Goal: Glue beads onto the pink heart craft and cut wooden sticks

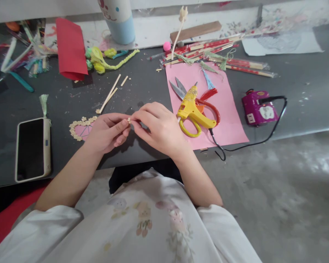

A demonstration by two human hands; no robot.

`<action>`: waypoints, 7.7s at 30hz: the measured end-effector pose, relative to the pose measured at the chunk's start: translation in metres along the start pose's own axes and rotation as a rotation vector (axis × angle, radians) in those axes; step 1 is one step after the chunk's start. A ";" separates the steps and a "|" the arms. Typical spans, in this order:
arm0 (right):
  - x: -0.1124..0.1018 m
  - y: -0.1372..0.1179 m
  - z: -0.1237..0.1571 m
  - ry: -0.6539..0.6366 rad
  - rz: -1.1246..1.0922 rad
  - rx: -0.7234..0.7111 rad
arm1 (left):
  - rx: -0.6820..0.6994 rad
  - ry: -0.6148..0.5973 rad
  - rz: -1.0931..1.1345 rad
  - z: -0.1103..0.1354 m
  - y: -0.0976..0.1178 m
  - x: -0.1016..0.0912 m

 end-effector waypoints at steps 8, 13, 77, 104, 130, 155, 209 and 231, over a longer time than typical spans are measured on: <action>0.004 -0.007 -0.004 -0.027 0.135 -0.061 | -0.013 0.045 -0.060 0.001 -0.001 -0.003; 0.011 -0.008 -0.010 -0.094 0.215 -0.045 | -0.010 0.032 -0.086 0.000 -0.001 -0.002; -0.023 0.050 0.004 -0.007 0.048 0.249 | -0.086 -0.070 0.096 0.002 -0.005 0.007; 0.014 0.047 0.017 -0.288 0.067 0.246 | 0.233 0.244 -0.400 0.008 0.027 -0.016; 0.013 0.009 -0.001 -0.207 0.022 -0.019 | 0.178 0.092 -0.421 0.003 0.019 -0.002; -0.039 0.089 0.022 -0.004 0.223 0.484 | 0.214 0.041 -0.265 0.004 0.021 0.004; 0.020 0.028 0.004 0.008 -0.262 0.128 | 0.172 0.136 -0.218 0.005 0.013 -0.010; 0.015 0.026 0.005 0.116 -0.287 0.058 | 0.171 0.178 -0.234 0.005 0.014 -0.014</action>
Point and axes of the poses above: each hand's wrist, its own z-axis away from the middle knuckle, its own x-axis out of the palm, y = z × x, the point moved 10 cm from there along -z, towards the middle knuckle, and after that the axes turned 12 degrees about -y, right-handed, at the moved point
